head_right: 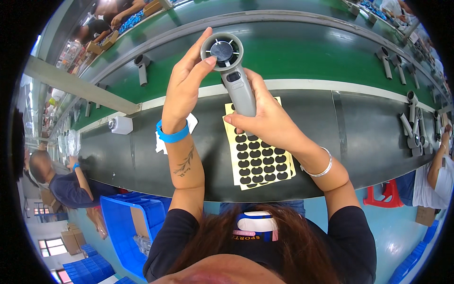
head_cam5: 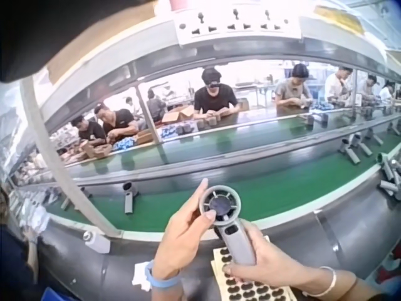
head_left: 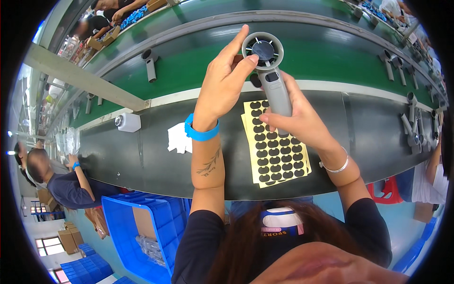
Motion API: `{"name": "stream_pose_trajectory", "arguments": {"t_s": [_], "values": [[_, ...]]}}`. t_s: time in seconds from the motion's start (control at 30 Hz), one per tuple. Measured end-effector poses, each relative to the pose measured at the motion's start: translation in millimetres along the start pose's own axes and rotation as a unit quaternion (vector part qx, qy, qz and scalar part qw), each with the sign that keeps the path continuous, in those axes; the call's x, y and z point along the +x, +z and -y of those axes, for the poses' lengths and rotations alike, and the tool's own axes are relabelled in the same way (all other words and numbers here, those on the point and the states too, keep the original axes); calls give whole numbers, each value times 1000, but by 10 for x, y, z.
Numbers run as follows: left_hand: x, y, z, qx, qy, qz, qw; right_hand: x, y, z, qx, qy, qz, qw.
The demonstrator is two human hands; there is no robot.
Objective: The person takes portable fan bodies from a conveyor line, peels adhesive pads from a backing sheet by hand, and applies the pads onto the bottom of each fan.
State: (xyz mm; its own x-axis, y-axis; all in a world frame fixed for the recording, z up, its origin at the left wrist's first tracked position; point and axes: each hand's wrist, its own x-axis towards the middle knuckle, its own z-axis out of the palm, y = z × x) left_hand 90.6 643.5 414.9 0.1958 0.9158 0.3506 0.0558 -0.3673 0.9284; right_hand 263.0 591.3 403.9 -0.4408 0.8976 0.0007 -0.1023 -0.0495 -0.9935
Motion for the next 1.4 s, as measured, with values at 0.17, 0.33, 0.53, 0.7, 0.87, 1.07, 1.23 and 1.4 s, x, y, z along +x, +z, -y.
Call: {"name": "stream_pose_trajectory", "arguments": {"t_s": [0.17,0.33,0.53,0.7,0.87,1.07,1.23,1.4], "values": [[9,-14,6,-19,12,-25,999,30,-32,-71,-125,-113,-94,981],[27,-41,22,-14,21,-19,999,75,-92,-96,-148,-180,-133,963],[39,-24,16,-71,64,-32,995,267,-187,-238,-182,-322,-192,909],[5,-148,-69,-67,91,-85,990,639,-709,-518,-272,-287,-270,878],[-68,-236,-175,-58,102,-127,985,1238,-1634,-951,-446,-274,-360,772],[-115,-233,-266,-40,102,-128,986,1406,-2098,-1236,-500,-180,-328,781],[-126,-218,-269,-30,111,-110,987,1112,-1764,-1037,-508,-154,-331,780],[-70,-120,-207,-67,123,-58,988,494,-1517,-1045,-419,-223,-330,816]]}}
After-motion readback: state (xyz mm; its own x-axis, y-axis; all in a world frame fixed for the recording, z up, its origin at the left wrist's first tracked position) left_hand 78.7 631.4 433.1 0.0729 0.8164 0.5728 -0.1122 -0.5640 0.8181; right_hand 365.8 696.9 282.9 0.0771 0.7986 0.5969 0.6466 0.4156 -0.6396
